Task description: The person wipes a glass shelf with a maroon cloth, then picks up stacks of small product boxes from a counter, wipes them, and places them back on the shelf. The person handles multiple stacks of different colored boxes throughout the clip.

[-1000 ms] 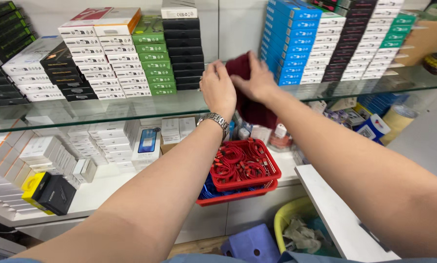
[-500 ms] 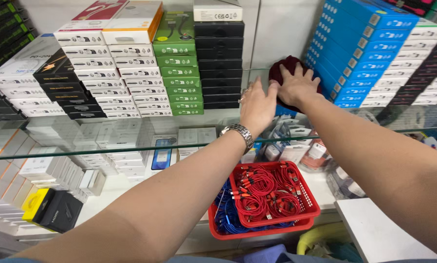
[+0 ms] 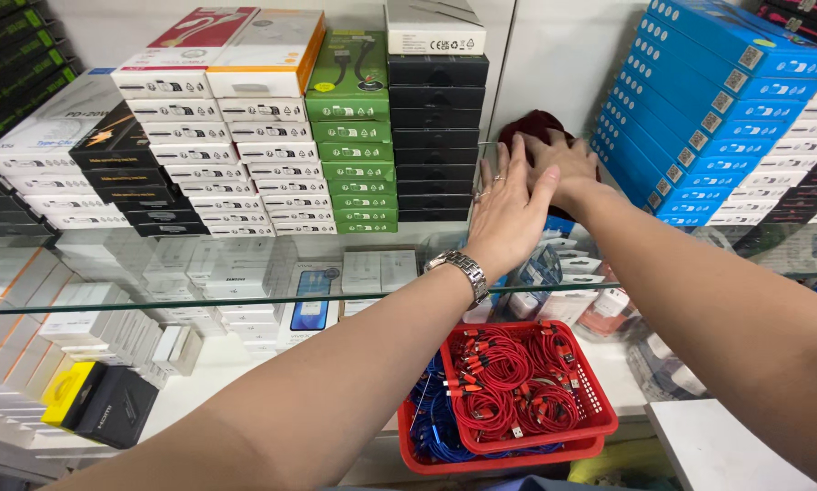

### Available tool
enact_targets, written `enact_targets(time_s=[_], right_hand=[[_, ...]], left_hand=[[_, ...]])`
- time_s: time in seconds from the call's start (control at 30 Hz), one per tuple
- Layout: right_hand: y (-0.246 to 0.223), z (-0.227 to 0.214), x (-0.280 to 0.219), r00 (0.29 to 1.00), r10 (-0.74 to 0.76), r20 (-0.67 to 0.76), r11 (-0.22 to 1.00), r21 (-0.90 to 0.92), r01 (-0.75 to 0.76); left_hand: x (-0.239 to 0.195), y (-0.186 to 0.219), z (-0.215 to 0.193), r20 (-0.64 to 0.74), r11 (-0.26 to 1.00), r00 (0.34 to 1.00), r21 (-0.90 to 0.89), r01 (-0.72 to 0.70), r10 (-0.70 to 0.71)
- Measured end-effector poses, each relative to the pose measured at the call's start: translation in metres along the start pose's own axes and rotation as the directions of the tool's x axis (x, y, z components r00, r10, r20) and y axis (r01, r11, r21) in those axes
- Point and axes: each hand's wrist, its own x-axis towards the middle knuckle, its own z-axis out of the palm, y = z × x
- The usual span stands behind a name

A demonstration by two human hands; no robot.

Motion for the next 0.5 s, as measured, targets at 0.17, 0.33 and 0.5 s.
enact_targets(time_s=[0.17,0.33,0.5], right_hand=[[-0.005,0.016,-0.01,0.751,-0.611,-0.251,0.791,-0.158,0.591],[-0.028,0.006,0.004,0.964,-0.258,-0.069,0.966,0.017,0.259],[-0.021,0.003,-0.012,0.952,-0.293,-0.085,0.951,0.08,0.3]], left_hand=[[-0.004,-0.003,-0.002,-0.023,0.999,0.999,-0.004,-0.038,0.038],[-0.011,-0.002,-0.002,-0.034,1.0,0.999,-0.017,-0.001,0.0],[-0.014,-0.001,-0.004,-0.075,0.999,0.996,0.001,-0.041,0.041]])
